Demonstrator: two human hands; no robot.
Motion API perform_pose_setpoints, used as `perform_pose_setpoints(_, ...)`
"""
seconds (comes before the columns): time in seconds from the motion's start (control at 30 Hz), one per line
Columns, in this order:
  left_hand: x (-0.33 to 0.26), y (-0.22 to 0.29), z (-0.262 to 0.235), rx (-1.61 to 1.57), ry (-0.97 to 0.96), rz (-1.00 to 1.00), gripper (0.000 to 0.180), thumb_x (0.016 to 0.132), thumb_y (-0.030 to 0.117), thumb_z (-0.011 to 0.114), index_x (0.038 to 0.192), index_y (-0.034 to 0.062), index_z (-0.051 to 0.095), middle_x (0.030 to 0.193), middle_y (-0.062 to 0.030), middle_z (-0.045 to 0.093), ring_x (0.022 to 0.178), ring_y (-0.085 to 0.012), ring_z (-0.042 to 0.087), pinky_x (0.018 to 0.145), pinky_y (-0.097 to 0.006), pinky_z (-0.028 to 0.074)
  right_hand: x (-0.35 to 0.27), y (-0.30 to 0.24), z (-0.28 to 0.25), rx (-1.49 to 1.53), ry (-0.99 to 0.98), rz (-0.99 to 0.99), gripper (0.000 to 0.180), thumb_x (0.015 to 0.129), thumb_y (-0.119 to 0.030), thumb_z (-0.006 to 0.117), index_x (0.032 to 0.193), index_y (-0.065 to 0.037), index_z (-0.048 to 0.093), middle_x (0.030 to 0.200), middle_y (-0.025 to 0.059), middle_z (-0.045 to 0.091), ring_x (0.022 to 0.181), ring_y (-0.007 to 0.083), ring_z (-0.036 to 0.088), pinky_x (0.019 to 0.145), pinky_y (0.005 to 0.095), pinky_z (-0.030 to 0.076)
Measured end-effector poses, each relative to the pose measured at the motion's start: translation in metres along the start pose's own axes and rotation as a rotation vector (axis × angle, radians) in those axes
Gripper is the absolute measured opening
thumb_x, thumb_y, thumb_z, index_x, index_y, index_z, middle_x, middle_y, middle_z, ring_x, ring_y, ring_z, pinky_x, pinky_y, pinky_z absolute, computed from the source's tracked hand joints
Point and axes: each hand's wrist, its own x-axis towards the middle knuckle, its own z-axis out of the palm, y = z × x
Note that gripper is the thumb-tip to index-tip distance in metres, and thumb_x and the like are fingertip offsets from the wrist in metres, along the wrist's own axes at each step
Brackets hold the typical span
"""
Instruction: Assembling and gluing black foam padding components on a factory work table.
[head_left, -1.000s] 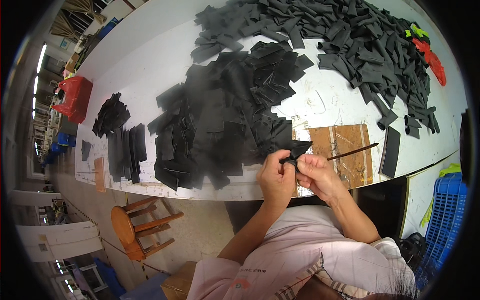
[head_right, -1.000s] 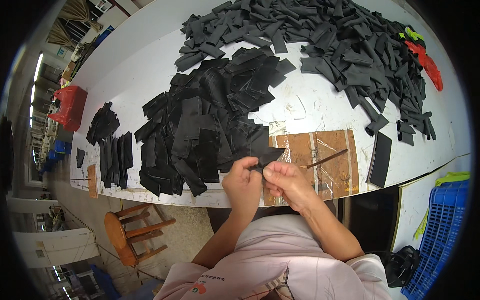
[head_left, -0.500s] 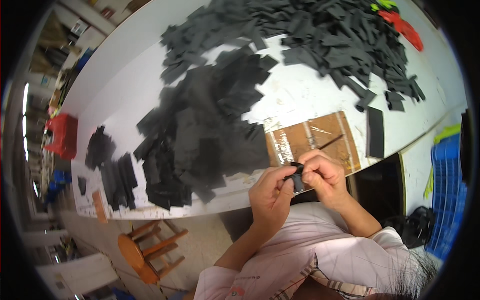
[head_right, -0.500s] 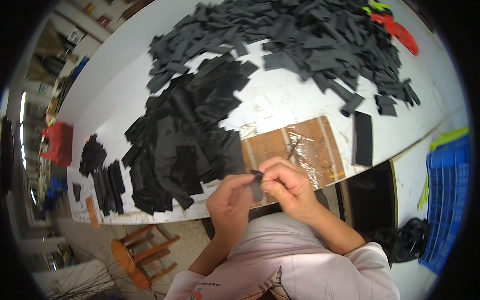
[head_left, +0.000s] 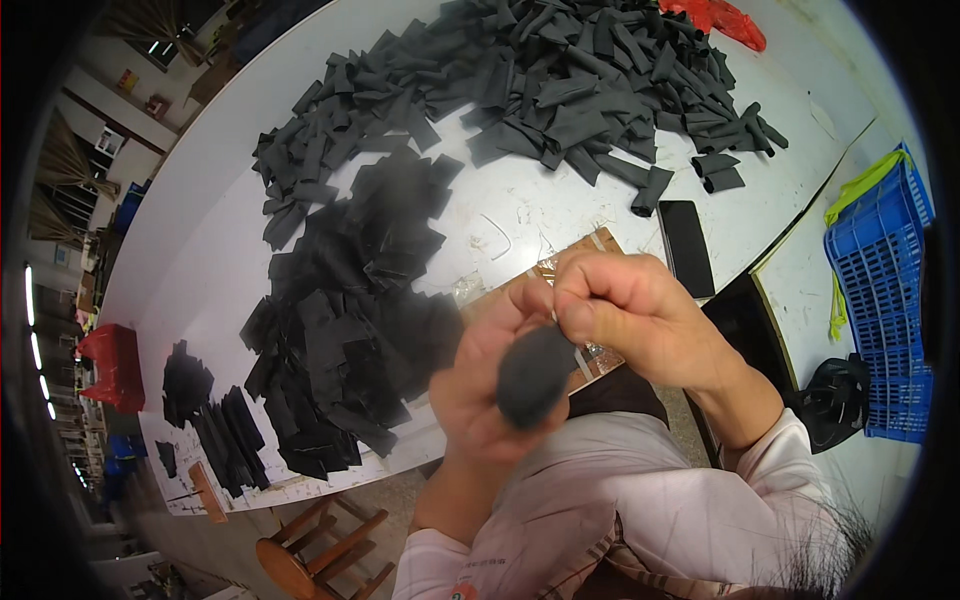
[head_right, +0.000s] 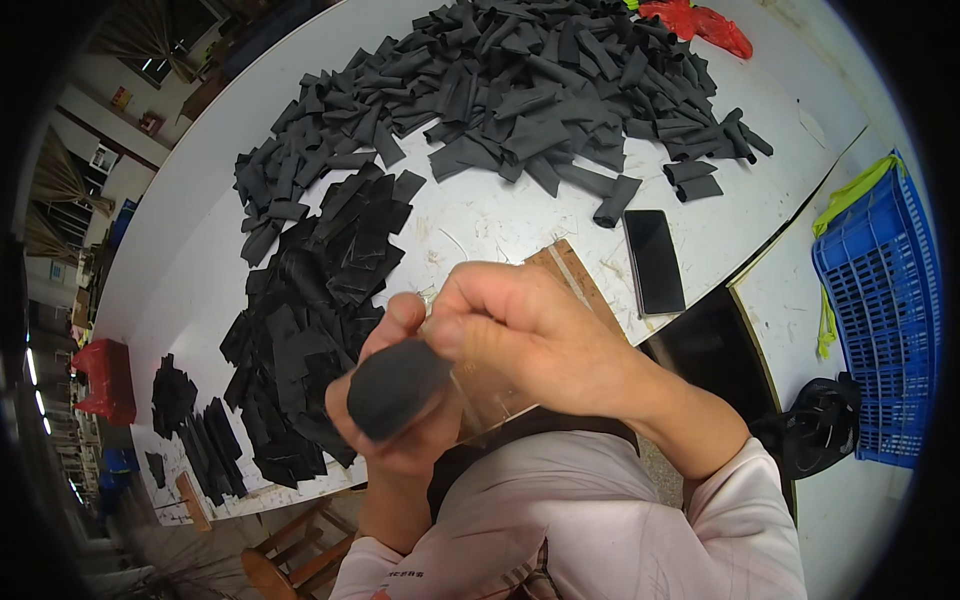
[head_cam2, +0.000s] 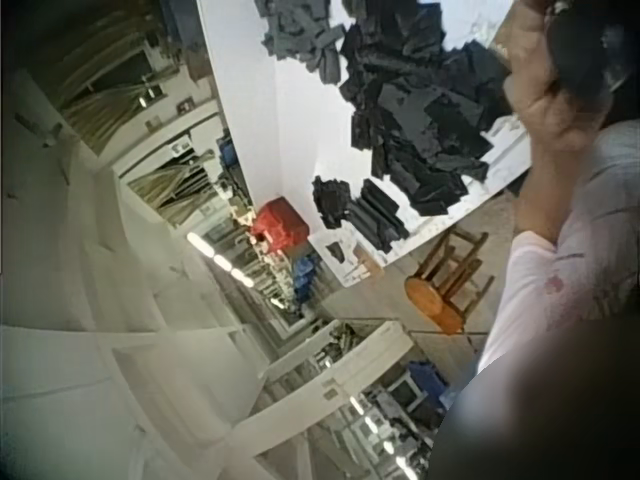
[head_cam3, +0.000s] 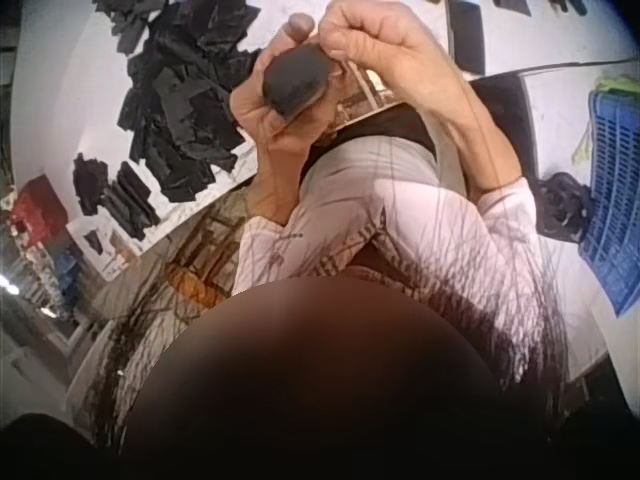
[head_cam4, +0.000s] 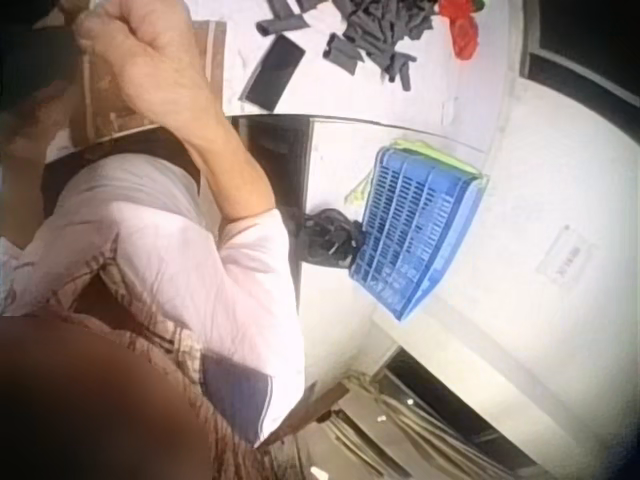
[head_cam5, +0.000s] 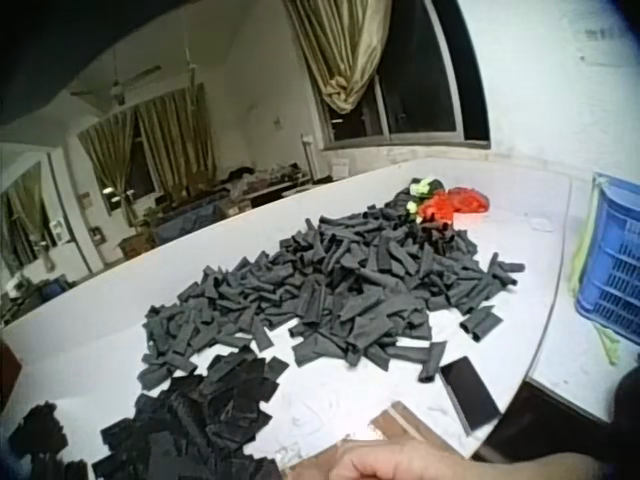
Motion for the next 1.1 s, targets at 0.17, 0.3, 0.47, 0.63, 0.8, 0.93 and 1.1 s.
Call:
perform_pose_setpoints(0.17, -0.002, 0.001, -0.07, -0.178, 0.653, 0.067, 0.033, 0.083, 0.007, 0.038, 0.115, -0.0013, 0.041, 0.079, -0.0098, 0.054, 0.032, -0.0025, 0.03, 0.028, -0.015, 0.022, 0.004, 0.081, -0.023, 0.486, -0.008, 0.522, 0.02, 0.083, -0.022, 0.053, 0.071, -0.006, 0.052, 0.058, -0.0028, 0.044, 0.051, 0.0044, 0.036, 0.044, 0.0177, 0.027)
perform_pose_setpoints(0.3, -0.011, -0.01, -0.091, -0.132, 0.414, 0.003, 0.031, 0.08, 0.004, 0.042, 0.11, -0.0014, 0.046, 0.083, -0.0085, 0.056, 0.038, -0.0035, 0.036, 0.033, -0.015, 0.026, -0.003, 0.108, -0.026, 0.494, 0.018, 0.504, 0.022, 0.084, -0.024, 0.052, 0.071, -0.005, 0.051, 0.058, -0.0019, 0.045, 0.051, 0.0042, 0.036, 0.044, 0.0171, 0.027)
perform_pose_setpoints(0.47, -0.002, -0.001, -0.058, 1.432, 0.456, 0.458, 0.029, 0.077, -0.001, 0.053, 0.106, -0.003, 0.051, 0.093, -0.0089, 0.057, 0.07, -0.0104, 0.053, 0.065, -0.02, 0.041, 0.003, 0.08, -0.026, 0.064, 0.065, 0.365, 0.019, 0.084, -0.023, 0.052, 0.082, -0.005, 0.053, 0.065, -0.0027, 0.047, 0.054, 0.0049, 0.04, 0.047, 0.0189, 0.034)
perform_pose_setpoints(0.63, 0.0, -0.006, -0.053, 1.478, 0.255, 0.586, 0.013, 0.078, 0.001, 0.056, 0.089, -0.0057, 0.056, 0.097, -0.0149, 0.057, 0.084, -0.0181, 0.054, 0.079, -0.028, 0.041, -0.003, 0.056, -0.018, -0.614, 0.182, -0.27, 0.021, 0.076, -0.02, 0.059, 0.079, -0.002, 0.05, 0.069, 0.004, 0.05, 0.058, 0.016, 0.048, 0.049, 0.0262, 0.039)
perform_pose_setpoints(0.8, -0.015, -0.018, -0.061, 0.992, 0.426, 0.738, 0.01, 0.081, 0.004, 0.055, 0.086, -0.0043, 0.053, 0.091, -0.0165, 0.058, 0.082, -0.0207, 0.056, 0.075, -0.033, 0.046, 0.003, 0.042, -0.014, -1.134, -0.078, -0.307, 0.015, 0.07, -0.017, 0.061, 0.069, -0.004, 0.054, 0.065, 0.007, 0.052, 0.064, 0.0241, 0.056, 0.05, 0.0329, 0.043)
perform_pose_setpoints(0.93, -0.001, -0.018, -0.064, 1.073, 0.413, 0.544, 0.011, 0.079, 0.001, 0.055, 0.088, -0.0042, 0.053, 0.088, -0.0153, 0.058, 0.082, -0.0207, 0.056, 0.072, -0.032, 0.048, -0.008, 0.085, -0.025, -0.946, -0.045, -0.275, 0.015, 0.07, -0.017, 0.06, 0.07, -0.003, 0.054, 0.064, 0.0077, 0.053, 0.061, 0.0254, 0.055, 0.05, 0.0338, 0.043)
perform_pose_setpoints(1.1, 0.013, -0.015, -0.033, 1.467, 0.251, 0.369, 0.02, 0.067, -0.009, 0.061, 0.085, -0.0025, 0.055, 0.084, -0.0098, 0.058, 0.076, -0.0118, 0.053, 0.067, -0.022, 0.043, -0.008, 0.08, -0.035, -0.755, -0.091, -0.421, 0.011, 0.073, -0.01, 0.053, 0.078, -0.001, 0.054, 0.07, 0.0138, 0.055, 0.066, 0.0307, 0.054, 0.056, 0.0374, 0.044)
